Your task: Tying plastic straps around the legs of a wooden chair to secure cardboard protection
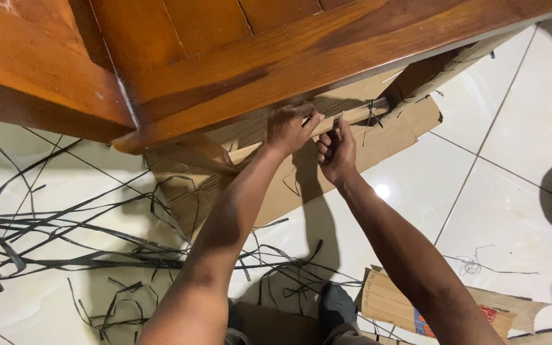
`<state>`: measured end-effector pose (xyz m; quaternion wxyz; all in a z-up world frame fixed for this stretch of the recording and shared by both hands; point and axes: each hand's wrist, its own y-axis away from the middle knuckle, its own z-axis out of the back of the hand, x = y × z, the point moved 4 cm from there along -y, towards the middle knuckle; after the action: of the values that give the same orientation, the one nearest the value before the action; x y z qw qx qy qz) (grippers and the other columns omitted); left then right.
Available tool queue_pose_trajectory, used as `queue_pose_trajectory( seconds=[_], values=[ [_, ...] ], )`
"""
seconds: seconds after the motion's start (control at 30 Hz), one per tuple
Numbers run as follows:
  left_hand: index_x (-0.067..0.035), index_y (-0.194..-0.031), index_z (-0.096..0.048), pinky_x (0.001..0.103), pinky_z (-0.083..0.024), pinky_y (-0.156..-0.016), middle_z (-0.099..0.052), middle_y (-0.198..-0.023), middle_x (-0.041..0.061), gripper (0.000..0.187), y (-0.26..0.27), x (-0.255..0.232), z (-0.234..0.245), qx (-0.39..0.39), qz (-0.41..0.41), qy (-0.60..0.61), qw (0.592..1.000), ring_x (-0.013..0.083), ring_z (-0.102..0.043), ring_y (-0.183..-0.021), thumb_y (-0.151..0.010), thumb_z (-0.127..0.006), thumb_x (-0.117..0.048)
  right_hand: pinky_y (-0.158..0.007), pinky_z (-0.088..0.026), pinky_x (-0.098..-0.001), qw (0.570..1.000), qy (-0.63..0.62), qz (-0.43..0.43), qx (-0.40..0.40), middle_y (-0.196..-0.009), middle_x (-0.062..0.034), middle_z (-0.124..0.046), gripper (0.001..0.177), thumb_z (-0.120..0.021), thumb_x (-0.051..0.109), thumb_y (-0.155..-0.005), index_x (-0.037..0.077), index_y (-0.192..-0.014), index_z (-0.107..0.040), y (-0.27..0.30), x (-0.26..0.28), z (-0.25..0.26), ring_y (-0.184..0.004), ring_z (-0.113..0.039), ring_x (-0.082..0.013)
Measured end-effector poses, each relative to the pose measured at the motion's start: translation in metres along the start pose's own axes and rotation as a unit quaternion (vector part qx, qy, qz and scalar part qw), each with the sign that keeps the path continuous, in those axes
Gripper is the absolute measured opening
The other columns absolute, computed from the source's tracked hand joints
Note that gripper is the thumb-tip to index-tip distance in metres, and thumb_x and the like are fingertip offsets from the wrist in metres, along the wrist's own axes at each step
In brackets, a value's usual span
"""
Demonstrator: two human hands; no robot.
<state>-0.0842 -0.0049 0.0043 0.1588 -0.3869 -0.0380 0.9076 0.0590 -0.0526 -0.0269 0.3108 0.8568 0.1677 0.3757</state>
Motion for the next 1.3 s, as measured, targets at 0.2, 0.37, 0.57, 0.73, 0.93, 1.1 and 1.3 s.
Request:
queue_pose_trajectory(
  seconds=[0.2,0.37,0.57,0.73,0.93,1.1,1.3],
  values=[
    [-0.013,-0.098,-0.065,0.050,-0.055,-0.084,-0.069,-0.087,0.009,0.028,0.001,-0.027,0.013,-0.011,-0.053,-0.059,0.997,0.0309,-0.071,-0.090,-0.110,-0.047,-0.031,-0.042,-0.018,-0.0202,0.997,0.065,0.023,-0.024,-0.067,0.0101,-0.029,0.041,-0.060,0.062,-0.092,0.030,-0.075,-0.040,-0.013,-0.010,0.016,-0.050,-0.028,-0.0043],
    [-0.017,-0.096,-0.061,0.048,-0.052,-0.081,-0.062,-0.086,0.006,0.028,0.003,-0.012,-0.005,-0.046,-0.114,-0.142,0.982,0.0304,-0.068,-0.089,-0.108,-0.046,-0.037,-0.041,-0.018,-0.0182,0.985,0.151,0.078,-0.032,-0.066,0.0096,-0.026,0.039,-0.055,0.062,-0.098,0.025,-0.086,-0.051,0.006,-0.013,0.016,-0.048,-0.027,-0.0036],
    [-0.020,-0.089,-0.059,0.045,-0.049,-0.078,-0.060,-0.080,0.004,0.027,0.005,-0.017,-0.009,-0.160,-0.172,-0.214,0.948,0.0302,-0.066,-0.088,-0.104,-0.047,-0.039,-0.054,-0.036,-0.0257,0.877,0.394,0.262,-0.079,-0.064,0.0024,-0.044,0.031,-0.053,0.040,-0.109,0.018,-0.106,-0.074,0.037,-0.010,0.015,-0.058,-0.041,-0.0092],
    [-0.024,-0.085,-0.057,0.044,-0.048,-0.079,-0.057,-0.077,0.002,0.025,0.004,-0.008,-0.013,-0.195,-0.199,-0.194,0.941,0.0279,-0.063,-0.087,-0.100,-0.055,-0.043,-0.059,-0.042,-0.0226,0.813,0.479,0.322,-0.078,-0.061,0.0034,-0.053,0.018,-0.062,0.033,-0.106,0.023,-0.102,-0.077,0.048,-0.005,0.021,-0.060,-0.047,-0.0069],
    [-0.025,-0.087,-0.061,0.043,-0.048,-0.080,-0.058,-0.077,-0.001,0.023,0.004,0.001,-0.014,-0.180,-0.205,-0.161,0.949,0.0255,-0.064,-0.084,-0.097,-0.064,-0.046,-0.055,-0.045,-0.0278,0.778,0.487,0.396,-0.024,-0.056,-0.0076,-0.061,0.016,-0.065,0.019,-0.105,0.011,-0.096,-0.075,0.063,0.021,0.006,-0.054,-0.050,-0.0128],
    [-0.022,-0.086,-0.061,0.044,-0.049,-0.082,-0.062,-0.073,0.002,0.023,0.007,-0.011,-0.008,-0.189,-0.221,-0.160,0.943,0.0265,-0.068,-0.081,-0.101,-0.062,-0.041,-0.054,-0.042,-0.0302,0.762,0.486,0.427,-0.004,-0.056,-0.0077,-0.056,0.018,-0.071,0.025,-0.104,0.012,-0.092,-0.076,0.048,0.047,-0.001,-0.056,-0.049,-0.0131],
    [-0.025,-0.090,-0.059,0.042,-0.048,-0.084,-0.062,-0.078,-0.001,0.021,0.010,-0.020,-0.007,-0.184,-0.239,-0.181,0.936,0.0242,-0.066,-0.086,-0.104,-0.052,-0.039,-0.061,-0.042,-0.0404,0.768,0.537,0.350,0.016,-0.054,-0.0140,-0.052,0.040,-0.071,0.036,-0.099,0.007,-0.072,-0.064,0.011,0.068,-0.035,-0.057,-0.051,-0.0233]
  ],
)
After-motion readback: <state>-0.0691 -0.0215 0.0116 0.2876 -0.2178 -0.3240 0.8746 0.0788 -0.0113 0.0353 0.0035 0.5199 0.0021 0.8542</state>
